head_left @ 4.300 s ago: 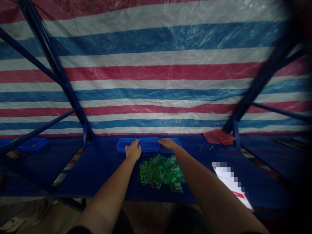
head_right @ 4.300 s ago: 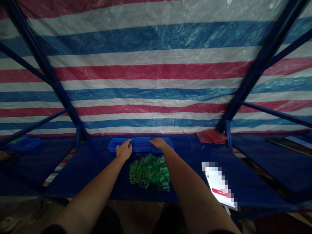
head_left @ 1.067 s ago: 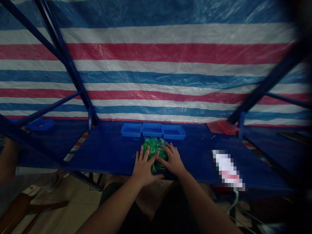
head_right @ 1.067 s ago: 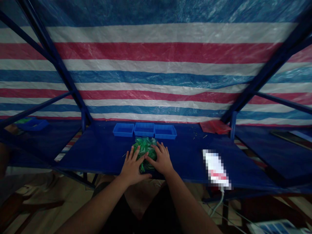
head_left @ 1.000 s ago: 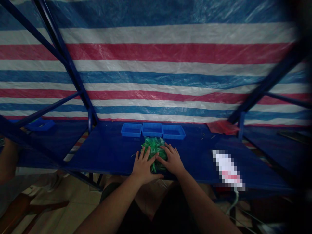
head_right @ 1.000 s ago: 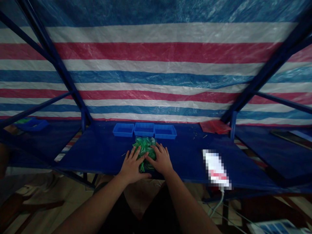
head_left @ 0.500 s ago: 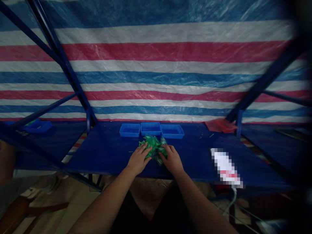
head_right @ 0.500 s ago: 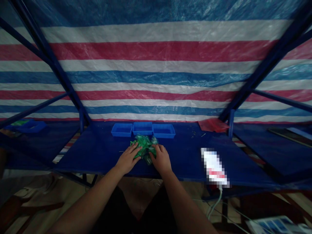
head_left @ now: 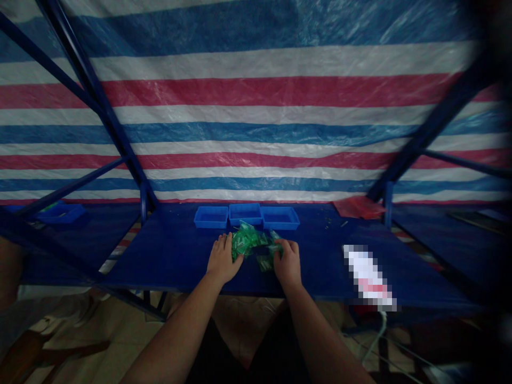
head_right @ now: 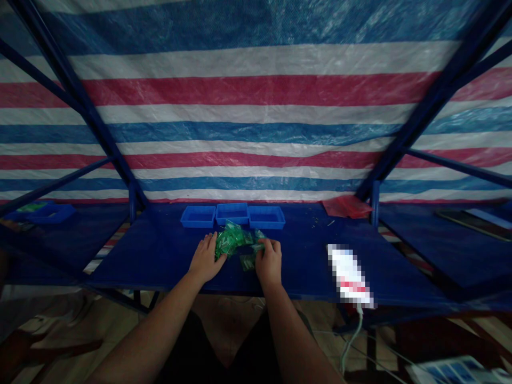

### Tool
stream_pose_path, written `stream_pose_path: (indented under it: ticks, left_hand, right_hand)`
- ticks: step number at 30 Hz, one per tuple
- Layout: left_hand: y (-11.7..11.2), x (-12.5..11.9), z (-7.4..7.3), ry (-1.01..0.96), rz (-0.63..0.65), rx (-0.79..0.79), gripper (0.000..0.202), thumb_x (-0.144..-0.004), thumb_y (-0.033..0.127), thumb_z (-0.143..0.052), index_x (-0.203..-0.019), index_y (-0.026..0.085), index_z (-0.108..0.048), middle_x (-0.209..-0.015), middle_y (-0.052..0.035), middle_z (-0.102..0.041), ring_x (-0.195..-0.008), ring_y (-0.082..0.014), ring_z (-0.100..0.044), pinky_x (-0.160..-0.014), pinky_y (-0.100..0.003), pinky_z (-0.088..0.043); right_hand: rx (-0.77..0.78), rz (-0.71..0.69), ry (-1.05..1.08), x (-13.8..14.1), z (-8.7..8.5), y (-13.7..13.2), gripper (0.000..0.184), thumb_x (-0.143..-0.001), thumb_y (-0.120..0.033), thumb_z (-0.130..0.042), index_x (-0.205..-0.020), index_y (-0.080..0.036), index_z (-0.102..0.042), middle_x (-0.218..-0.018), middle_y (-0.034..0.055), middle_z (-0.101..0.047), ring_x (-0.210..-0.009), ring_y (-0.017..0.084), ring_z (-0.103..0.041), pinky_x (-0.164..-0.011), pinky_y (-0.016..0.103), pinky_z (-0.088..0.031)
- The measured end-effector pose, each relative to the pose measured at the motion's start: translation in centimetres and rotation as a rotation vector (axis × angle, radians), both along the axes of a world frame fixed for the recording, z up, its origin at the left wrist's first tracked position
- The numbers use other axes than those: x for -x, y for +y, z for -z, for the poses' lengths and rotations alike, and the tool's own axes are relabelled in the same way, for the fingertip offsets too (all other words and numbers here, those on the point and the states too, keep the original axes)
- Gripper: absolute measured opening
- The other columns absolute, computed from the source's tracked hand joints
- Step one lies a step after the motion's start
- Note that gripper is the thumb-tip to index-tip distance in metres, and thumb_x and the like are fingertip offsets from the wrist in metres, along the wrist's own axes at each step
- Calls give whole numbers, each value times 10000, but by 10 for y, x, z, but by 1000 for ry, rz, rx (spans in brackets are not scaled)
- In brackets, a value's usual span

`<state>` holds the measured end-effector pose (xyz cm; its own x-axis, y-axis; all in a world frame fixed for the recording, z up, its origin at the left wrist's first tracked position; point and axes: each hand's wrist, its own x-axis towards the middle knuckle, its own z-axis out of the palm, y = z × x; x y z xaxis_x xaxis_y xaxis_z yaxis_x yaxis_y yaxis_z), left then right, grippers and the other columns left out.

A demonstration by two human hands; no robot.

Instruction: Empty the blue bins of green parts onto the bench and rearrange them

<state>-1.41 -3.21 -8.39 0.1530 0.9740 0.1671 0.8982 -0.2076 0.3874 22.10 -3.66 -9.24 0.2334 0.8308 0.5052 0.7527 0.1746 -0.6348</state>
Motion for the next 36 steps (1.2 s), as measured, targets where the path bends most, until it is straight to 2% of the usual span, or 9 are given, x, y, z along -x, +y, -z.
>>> stream_pose_path:
  ticks: [8, 13, 17, 21, 25, 27, 30, 33, 36]
  left_hand:
    - [-1, -29, 0, -53, 79, 2, 895, -878, 606, -505, -1555, 69, -271, -1604, -196, -324, -1508, -338, -256, -1248, -484, -191]
    - [-4, -50, 0, -139, 83, 31, 913, -855, 579, -544, -1545, 45, -277, -1594, -223, -326, -1514, -355, -229, -1250, -513, -173]
    - [-7, -56, 2, -318, 85, -6, 910, -886, 543, -544, -1568, 51, -197, -1634, -215, -232, -1540, -336, -126, -1259, -499, -158]
    - [-10, -39, -1, -603, -44, -188, 764, -977, 438, -433, -1589, 132, -93, -1658, -170, -178, -1549, -284, -110, -1257, -474, -181]
    - [-16, -7, -17, -612, -225, -349, 729, -988, 353, -369, -1586, 152, -2, -1660, -161, -153, -1548, -299, -93, -1249, -511, -176]
    - [-16, 8, -25, -519, -229, -364, 712, -972, 354, -407, -1583, 168, -91, -1650, -152, -197, -1545, -318, -99, -1244, -546, -154]
    - [-8, 27, -34, -348, -165, -334, 564, -942, 361, -494, -1485, 245, -397, -1590, -87, -365, -1529, -315, -179, -1241, -577, -123]
    - [5, 39, -32, -228, -78, -208, 436, -944, 389, -514, -1366, 287, -559, -1524, -46, -471, -1507, -282, -258, -1236, -539, -195]
    - [13, 43, -21, -140, -21, -86, 429, -985, 475, -440, -1358, 314, -579, -1538, -32, -465, -1509, -270, -259, -1218, -534, -245]
  right_hand:
    - [-211, 13, 132, -1, -4, 5, 278, -767, -116, -502, -978, -193, -665, -1072, 105, -583, -1038, 256, -592, -959, 445, -496]
    - [-294, -50, 127, 16, -24, 19, 275, -770, -92, -504, -962, -206, -665, -1074, 93, -589, -1047, 241, -593, -963, 441, -497]
    - [-363, -60, 128, 29, -46, 36, 248, -796, -95, -512, -960, -203, -664, -1093, 95, -577, -1081, 241, -580, -993, 451, -482]
    - [-393, -164, 130, 48, -64, 48, 262, -806, -86, -506, -980, -205, -663, -1129, 100, -566, -1112, 239, -569, -1010, 449, -474]
    - [-241, -477, -24, 81, -61, 49, 368, -786, -45, -481, -1045, -218, -676, -1208, 110, -558, -1195, 250, -532, -1038, 456, -453]
    - [-152, -641, -159, 100, -53, 45, 365, -796, -51, -487, -1051, -217, -688, -1229, 114, -567, -1199, 256, -519, -1035, 461, -447]
    - [-20, -787, -379, 120, -43, 38, 286, -839, -133, -524, -1049, -204, -704, -1232, 119, -595, -1152, 264, -526, -1024, 472, -437]
    - [38, -811, -538, 120, -43, 29, 408, -789, -235, -618, -1190, -196, -677, -1323, 127, -579, -1275, 313, -461, -1134, 549, -300]
    - [33, -784, -559, 97, -47, 21, 564, -737, -287, -659, -1299, -242, -623, -1459, 97, -505, -1430, 343, -320, -1202, 595, -119]
